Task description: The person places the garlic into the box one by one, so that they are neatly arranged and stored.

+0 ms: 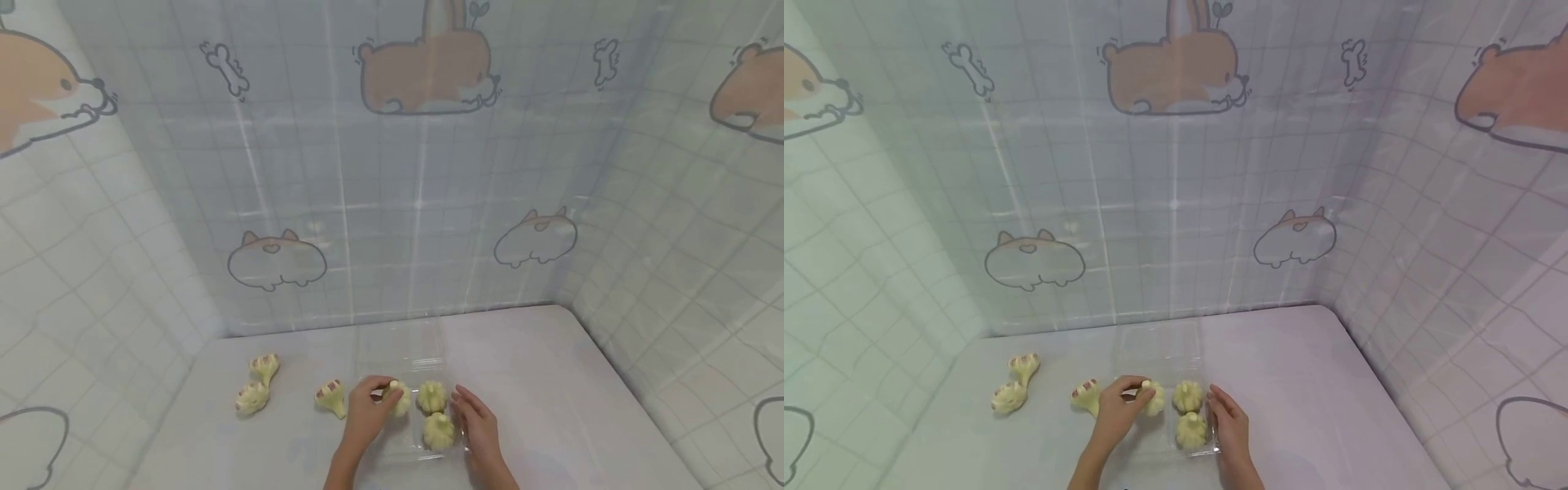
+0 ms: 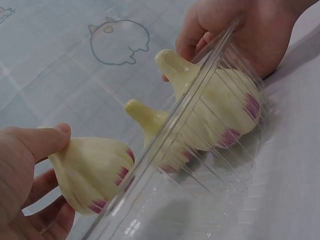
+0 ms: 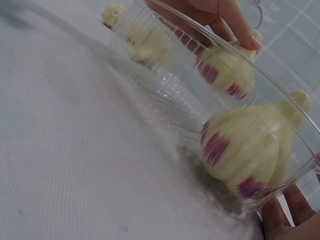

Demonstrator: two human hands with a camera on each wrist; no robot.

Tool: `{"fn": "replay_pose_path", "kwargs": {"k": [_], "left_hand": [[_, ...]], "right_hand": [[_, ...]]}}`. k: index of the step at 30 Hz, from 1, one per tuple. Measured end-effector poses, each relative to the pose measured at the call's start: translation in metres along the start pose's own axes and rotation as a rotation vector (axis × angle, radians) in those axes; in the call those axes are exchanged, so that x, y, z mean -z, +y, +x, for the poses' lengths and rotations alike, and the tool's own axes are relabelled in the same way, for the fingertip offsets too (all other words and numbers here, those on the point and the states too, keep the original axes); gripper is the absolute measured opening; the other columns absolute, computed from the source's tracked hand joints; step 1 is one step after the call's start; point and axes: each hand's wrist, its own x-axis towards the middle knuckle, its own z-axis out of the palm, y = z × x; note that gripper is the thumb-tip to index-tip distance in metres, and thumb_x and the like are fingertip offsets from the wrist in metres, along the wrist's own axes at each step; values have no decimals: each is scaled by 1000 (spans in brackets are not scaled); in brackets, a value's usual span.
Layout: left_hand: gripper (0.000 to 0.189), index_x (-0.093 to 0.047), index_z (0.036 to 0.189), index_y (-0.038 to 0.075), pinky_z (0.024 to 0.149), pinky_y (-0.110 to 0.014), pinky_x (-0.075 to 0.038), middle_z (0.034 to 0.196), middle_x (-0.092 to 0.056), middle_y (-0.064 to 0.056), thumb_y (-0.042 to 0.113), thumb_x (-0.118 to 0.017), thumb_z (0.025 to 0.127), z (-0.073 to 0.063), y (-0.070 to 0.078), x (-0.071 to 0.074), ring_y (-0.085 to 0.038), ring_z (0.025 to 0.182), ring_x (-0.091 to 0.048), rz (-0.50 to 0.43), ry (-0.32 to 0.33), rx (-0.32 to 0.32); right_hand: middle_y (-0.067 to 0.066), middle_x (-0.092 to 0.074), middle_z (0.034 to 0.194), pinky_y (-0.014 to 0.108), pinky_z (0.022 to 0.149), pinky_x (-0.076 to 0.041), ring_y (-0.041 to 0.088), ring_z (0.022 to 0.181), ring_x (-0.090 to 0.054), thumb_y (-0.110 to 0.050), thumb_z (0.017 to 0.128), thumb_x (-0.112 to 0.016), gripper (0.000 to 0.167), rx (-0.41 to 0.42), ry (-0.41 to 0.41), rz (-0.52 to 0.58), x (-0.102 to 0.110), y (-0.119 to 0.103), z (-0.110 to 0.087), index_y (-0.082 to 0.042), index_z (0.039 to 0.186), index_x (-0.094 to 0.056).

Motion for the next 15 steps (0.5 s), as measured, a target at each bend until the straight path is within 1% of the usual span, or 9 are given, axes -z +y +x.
{"fn": "replay_pose_path", "kwargs": {"k": [6, 11, 15], "left_hand": [[19, -72, 95, 11, 69, -27, -53, 92, -69, 2, 18, -81, 80, 4, -3, -5, -15, 85, -64, -20, 7, 1], [20, -72, 96, 10, 70, -27, -53, 93, -69, 1, 19, -80, 81, 6, -4, -6, -17, 87, -64, 6, -6, 32], [21, -71, 97, 10, 71, -27, -53, 94, -69, 0, 18, -80, 81, 7, -5, -8, -18, 89, -64, 2, -9, 52]], "right_hand": [[16, -57, 133, 43, 103, -39, 26, 122, -53, -19, 96, -60, 42, 4, -2, 9, 0, 0, 0, -2, 134, -55], [16, -56, 134, 43, 104, -38, 27, 124, -51, -19, 95, -61, 43, 7, -3, 11, 0, -1, 0, -1, 134, -55], [15, -56, 134, 44, 105, -37, 27, 124, -51, -21, 95, -62, 44, 11, 3, 5, 1, 1, 0, -1, 133, -56]]}}
